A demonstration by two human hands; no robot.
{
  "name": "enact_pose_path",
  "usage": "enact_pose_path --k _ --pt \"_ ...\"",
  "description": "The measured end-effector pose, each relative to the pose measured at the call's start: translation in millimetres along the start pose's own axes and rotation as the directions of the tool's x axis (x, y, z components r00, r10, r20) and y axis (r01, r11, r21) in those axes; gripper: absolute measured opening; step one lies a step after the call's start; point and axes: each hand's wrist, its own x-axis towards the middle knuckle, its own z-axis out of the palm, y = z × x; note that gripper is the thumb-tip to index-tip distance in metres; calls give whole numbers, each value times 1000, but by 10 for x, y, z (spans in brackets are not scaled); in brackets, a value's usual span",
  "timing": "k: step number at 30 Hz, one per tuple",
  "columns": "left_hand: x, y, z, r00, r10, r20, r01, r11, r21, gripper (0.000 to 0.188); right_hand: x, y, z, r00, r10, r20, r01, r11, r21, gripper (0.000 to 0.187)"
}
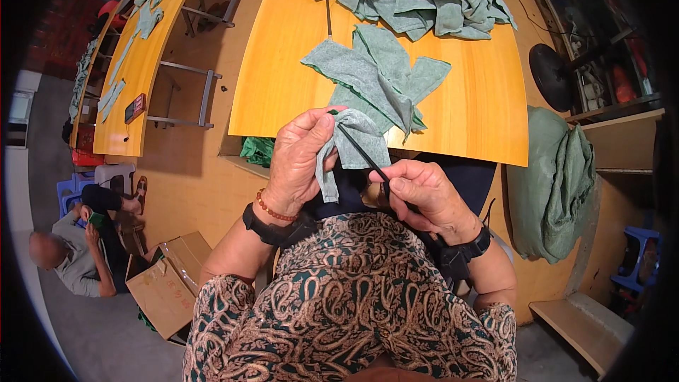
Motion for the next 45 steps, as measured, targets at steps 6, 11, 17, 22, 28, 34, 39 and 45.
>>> enact_pose_path --k 6,11,17,22,28,34,39,45 --pt "-17 35 43 999 -3 46 0 998 68 42 33 13 16 999 -8 -32 7 1000 -25 30" --pt "-49 -56 79 998 -55 28 49 983 175 43 45 33 8 999 0 -34 -1 999 -33 29" --pt "-156 -115 158 959 -247 140 229 964 138 46 133 53 -30 996 -85 8 85 994 -75 26" --pt "-174 -128 196 985 -162 63 149 975 166 44 224 168 20 995 -103 17 102 994 49 25" --pt "-118 -196 117 966 244 -83 -221 950 218 21 272 282 -15 988 -129 89 113 979 170 28" --pt "-87 -39 27 998 24 -61 -25 1000 -16 20 95 58 -3 998 -35 54 31 997 70 29" --pt "-77 12 36 998 -25 -51 20 995 -98 23 -40 -66 34 1000 18 3 -18 999 -43 28" --pt "-53 4 15 998 -69 -7 69 996 -49 19 -46 -88 -4 999 24 -29 -26 998 -65 27"
